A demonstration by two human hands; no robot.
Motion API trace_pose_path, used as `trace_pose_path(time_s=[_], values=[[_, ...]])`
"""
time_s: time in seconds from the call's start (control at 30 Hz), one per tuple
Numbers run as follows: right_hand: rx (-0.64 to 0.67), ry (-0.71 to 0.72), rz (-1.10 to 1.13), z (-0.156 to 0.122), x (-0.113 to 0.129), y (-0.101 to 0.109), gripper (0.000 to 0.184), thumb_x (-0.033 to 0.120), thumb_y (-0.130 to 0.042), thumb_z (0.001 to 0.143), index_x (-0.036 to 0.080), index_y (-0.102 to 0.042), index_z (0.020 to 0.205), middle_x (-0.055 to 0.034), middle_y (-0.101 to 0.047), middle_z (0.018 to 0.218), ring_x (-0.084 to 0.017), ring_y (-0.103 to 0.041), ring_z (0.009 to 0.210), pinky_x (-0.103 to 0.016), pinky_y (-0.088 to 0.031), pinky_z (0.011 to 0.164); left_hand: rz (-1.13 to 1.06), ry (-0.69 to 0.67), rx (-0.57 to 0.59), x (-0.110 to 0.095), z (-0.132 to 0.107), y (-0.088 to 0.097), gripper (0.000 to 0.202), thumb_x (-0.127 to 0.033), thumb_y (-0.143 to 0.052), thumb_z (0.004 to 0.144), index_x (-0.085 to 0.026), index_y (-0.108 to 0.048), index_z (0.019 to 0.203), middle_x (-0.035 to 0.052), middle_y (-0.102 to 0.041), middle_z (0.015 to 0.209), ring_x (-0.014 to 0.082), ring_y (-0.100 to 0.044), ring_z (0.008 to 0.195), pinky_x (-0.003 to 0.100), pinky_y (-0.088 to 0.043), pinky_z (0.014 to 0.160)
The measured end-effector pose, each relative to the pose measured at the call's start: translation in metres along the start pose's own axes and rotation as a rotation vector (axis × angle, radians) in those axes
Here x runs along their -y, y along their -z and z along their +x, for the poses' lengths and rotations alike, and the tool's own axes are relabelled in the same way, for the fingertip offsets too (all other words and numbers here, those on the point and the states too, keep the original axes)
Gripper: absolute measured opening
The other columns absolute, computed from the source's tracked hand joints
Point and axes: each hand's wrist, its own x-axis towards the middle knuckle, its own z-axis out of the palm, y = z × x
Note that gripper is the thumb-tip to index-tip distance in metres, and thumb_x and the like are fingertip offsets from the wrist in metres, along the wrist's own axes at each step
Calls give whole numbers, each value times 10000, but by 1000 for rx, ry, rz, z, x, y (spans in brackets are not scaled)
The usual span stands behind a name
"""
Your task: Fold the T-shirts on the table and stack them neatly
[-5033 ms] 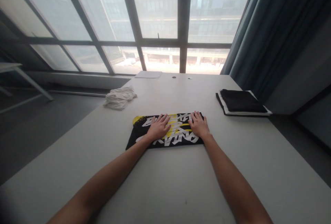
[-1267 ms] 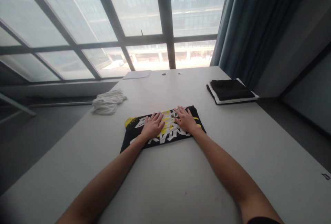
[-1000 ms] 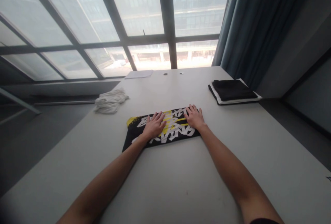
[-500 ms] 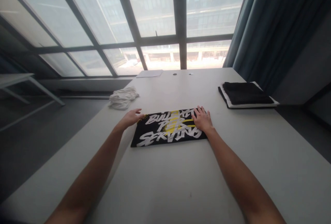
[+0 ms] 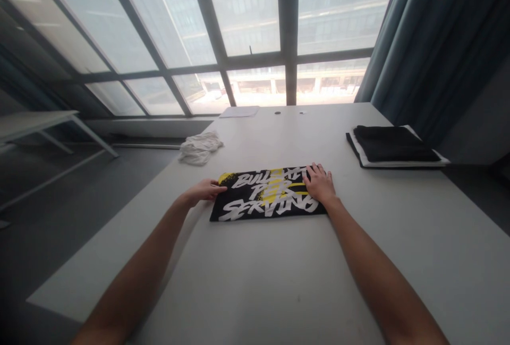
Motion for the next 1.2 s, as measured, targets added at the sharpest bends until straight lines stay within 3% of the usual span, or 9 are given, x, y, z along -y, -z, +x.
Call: trace_pose_path(time_s=[0.2, 0.3, 0.4, 0.5, 0.67, 0.73, 0.87, 1.03, 1.2], values=[[1, -4, 12, -1, 1, 2, 556, 432, -343, 1004, 193, -447, 1495, -104, -332, 1624, -295, -257, 1501, -602, -224, 1181, -138, -7, 53, 0, -2, -12, 614, -580, -874, 535, -140, -698, 925, 67, -730, 829, 215, -677, 758, 244, -503, 584], [-3, 6, -5, -3, 4, 5, 543, 412, -357, 1003, 187, -455, 1487, -121, -345, 1615, -300, -265, 1496, -615, -216, 1175, -258, -13, -74, 3, -5, -24, 666, -492, -848, 630, -160, -626, 1163, 93, -739, 988, 247, -708, 874, 248, -532, 604], [-96, -8, -65, -7, 11, 11, 510, 358, -399, 989, 135, -510, 1435, -182, -380, 1585, -331, -260, 1492, -637, -168, 1170, -329, -37, -183, 8, -9, -34, 895, -426, -799, 731, -202, -368, 1482, 120, -724, 1102, 249, -720, 908, 285, -567, 661], [-226, 20, -61, -12, 24, 19, 457, 287, -424, 972, 94, -581, 1356, -211, -437, 1539, -336, -297, 1473, -574, -191, 1180, -335, -194, -192, 12, -14, -38, 1126, -411, -792, 763, -257, -60, 1604, 140, -680, 1255, 260, -709, 1019, 377, -577, 859], [-199, 266, 119, -29, 65, 25, 422, 264, -394, 986, 126, -638, 1302, -149, -547, 1463, -259, -430, 1400, -411, -292, 1176, -116, -576, -98, 20, -23, -37, 858, -507, -750, 779, -248, -417, 1527, 97, -483, 1530, 331, -475, 1380, 450, -356, 1171], [-130, 378, 160, -40, 83, 21, 440, 289, -379, 1002, 137, -610, 1344, -139, -518, 1496, -247, -404, 1425, -407, -276, 1190, -73, -609, -123, 24, -25, -37, 806, -493, -734, 796, -238, -455, 1508, 82, -477, 1537, 327, -423, 1419, 456, -283, 1210], [73, 555, 156, -61, 111, 5, 543, 400, -381, 1025, 152, -435, 1506, -140, -330, 1618, -275, -242, 1516, -508, -181, 1220, -224, -521, -149, 29, -24, -40, 837, -424, -746, 778, -216, -431, 1525, 96, -471, 1540, 334, -440, 1406, 468, -311, 1196], [210, 537, 265, -65, 117, 0, 584, 440, -381, 1022, 159, -391, 1534, -145, -275, 1636, -282, -203, 1530, -548, -149, 1224, -427, -446, -124, 21, -26, -33, 871, -342, -783, 720, -214, -447, 1514, 102, -512, 1508, 339, -500, 1356, 451, -396, 1145], [63, 315, 722, -47, 111, 14, 482, 401, -407, 1002, 156, -610, 1365, -134, -556, 1465, -230, -456, 1408, -400, -312, 1196, -478, -457, -131, -21, -40, -8, 917, -305, -818, 679, -246, -446, 1515, 80, -600, 1414, 323, -641, 1164, 381, -572, 933]])
